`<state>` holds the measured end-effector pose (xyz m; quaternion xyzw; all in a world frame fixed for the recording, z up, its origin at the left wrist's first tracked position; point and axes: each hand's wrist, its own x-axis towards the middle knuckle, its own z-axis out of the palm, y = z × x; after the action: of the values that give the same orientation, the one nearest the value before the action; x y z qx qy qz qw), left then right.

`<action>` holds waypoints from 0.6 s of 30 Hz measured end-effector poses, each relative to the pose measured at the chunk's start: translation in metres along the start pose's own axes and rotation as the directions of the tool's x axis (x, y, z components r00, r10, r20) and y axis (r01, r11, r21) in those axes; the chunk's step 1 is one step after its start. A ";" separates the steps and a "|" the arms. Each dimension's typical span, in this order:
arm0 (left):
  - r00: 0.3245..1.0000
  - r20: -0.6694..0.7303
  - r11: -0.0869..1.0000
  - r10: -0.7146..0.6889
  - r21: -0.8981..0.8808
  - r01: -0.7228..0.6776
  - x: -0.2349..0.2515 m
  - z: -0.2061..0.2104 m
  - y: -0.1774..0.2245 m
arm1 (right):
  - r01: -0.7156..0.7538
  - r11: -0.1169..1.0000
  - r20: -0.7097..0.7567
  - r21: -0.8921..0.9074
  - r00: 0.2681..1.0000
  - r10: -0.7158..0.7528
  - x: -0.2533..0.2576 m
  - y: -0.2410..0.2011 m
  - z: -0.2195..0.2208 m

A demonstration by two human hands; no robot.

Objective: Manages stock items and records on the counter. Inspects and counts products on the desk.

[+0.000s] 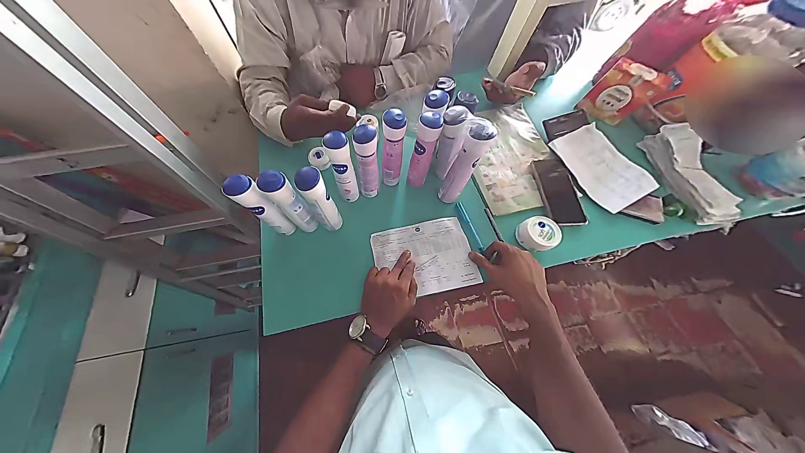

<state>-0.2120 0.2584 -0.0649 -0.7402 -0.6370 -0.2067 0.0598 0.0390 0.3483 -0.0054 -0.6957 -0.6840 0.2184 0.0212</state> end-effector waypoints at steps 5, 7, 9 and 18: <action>1.000 0.011 1.000 -0.009 0.003 0.009 -0.001 -0.001 0.001 | 0.002 1.000 -0.012 -0.002 1.000 -0.003 0.000 0.000 0.000; 1.000 0.004 1.000 -0.008 -0.001 0.008 0.001 0.000 0.000 | 0.002 1.000 -0.018 0.001 1.000 -0.002 0.000 -0.001 0.000; 1.000 0.003 1.000 -0.012 -0.004 0.012 -0.001 0.000 0.001 | -0.001 1.000 -0.009 0.001 1.000 0.001 -0.001 -0.001 0.001; 1.000 -0.007 1.000 -0.003 0.001 0.003 0.000 -0.001 0.000 | -0.010 0.999 -0.001 0.030 1.000 0.010 0.000 -0.001 -0.002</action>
<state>-0.2119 0.2583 -0.0641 -0.7384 -0.6381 -0.2090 0.0621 0.0386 0.3487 -0.0035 -0.6987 -0.6772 0.2286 0.0309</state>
